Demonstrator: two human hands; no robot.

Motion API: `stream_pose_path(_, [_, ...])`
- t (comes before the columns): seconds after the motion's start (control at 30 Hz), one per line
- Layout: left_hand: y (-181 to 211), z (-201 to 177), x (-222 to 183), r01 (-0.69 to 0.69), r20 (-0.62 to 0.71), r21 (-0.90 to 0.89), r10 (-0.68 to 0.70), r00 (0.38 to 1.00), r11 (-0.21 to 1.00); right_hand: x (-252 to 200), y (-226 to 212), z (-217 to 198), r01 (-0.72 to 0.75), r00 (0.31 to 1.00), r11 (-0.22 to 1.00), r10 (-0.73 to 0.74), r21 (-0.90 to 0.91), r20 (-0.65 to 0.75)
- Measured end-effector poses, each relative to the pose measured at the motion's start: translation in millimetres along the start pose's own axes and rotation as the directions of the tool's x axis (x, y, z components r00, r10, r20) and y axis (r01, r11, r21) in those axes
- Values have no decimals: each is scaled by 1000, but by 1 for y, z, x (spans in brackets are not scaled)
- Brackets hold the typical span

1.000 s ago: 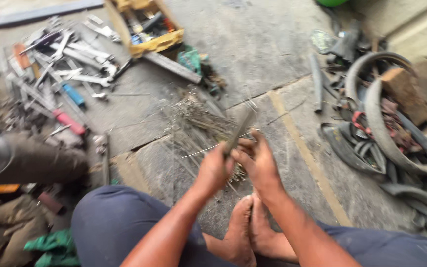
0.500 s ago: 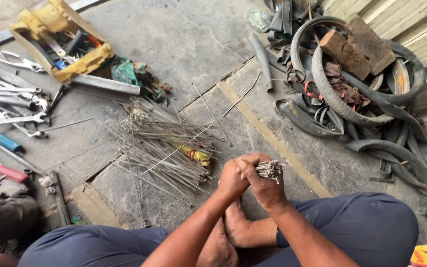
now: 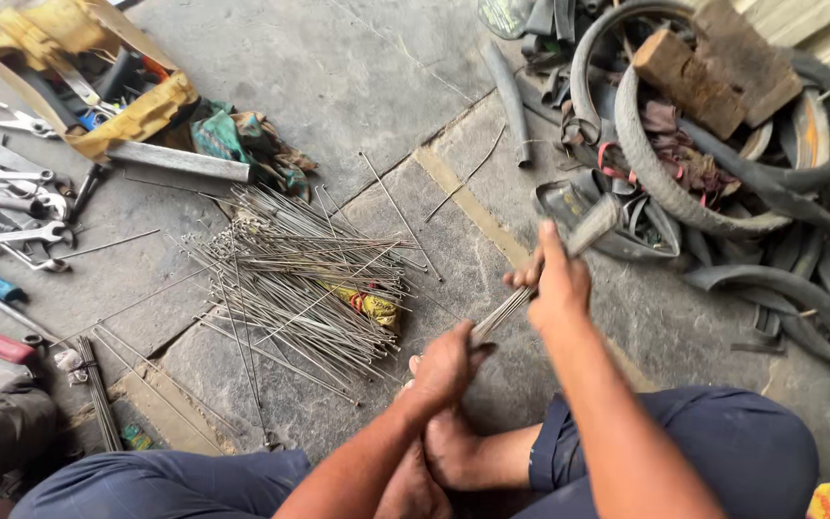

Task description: The person sorts through a bundle of thin metal rods by picking them up and checking their length and straightness.

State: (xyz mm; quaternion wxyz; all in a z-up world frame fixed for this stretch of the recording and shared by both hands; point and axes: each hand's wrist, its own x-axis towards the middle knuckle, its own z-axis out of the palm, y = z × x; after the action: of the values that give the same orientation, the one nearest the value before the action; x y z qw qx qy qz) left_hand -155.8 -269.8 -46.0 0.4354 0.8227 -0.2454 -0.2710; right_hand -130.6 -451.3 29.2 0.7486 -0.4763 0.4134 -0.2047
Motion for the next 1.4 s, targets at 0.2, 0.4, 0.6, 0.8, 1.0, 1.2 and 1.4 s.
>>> stream_pose_path(0.2, [57, 6, 8, 475, 350, -350, -357, 866, 808, 36, 53, -19, -248, 962, 823, 271, -511, -30])
stream_pose_path(0.4, [27, 14, -11, 182, 316, -72, -150, 937, 981, 111, 153, -73, -84, 996, 297, 31, -951, -79])
stream_pose_path(0.6, [17, -111, -65, 349, 412, 63, -343, 844, 935, 104, 153, -69, 17, 993, -176, -113, -984, 37])
stream_pose_path(0.8, [-40, -229, -95, 611, 58, 193, -630, 774, 768, 73, 94, -13, -138, 988, -298, 20, -945, -151])
stream_pose_path(1.0, [-71, -237, -73, 633, -118, 179, -623, 773, 753, 69, 106, 11, 298, 935, -241, -122, -924, 334])
stream_pose_path(1.2, [-63, -231, -74, 585, 47, 284, -621, 783, 759, 72, 156, 54, 351, 936, -103, 39, -931, 349])
stream_pose_path(1.4, [-67, -231, -74, 512, 28, 242, -534, 845, 824, 86, 172, 36, 378, 916, -77, -116, -923, 385])
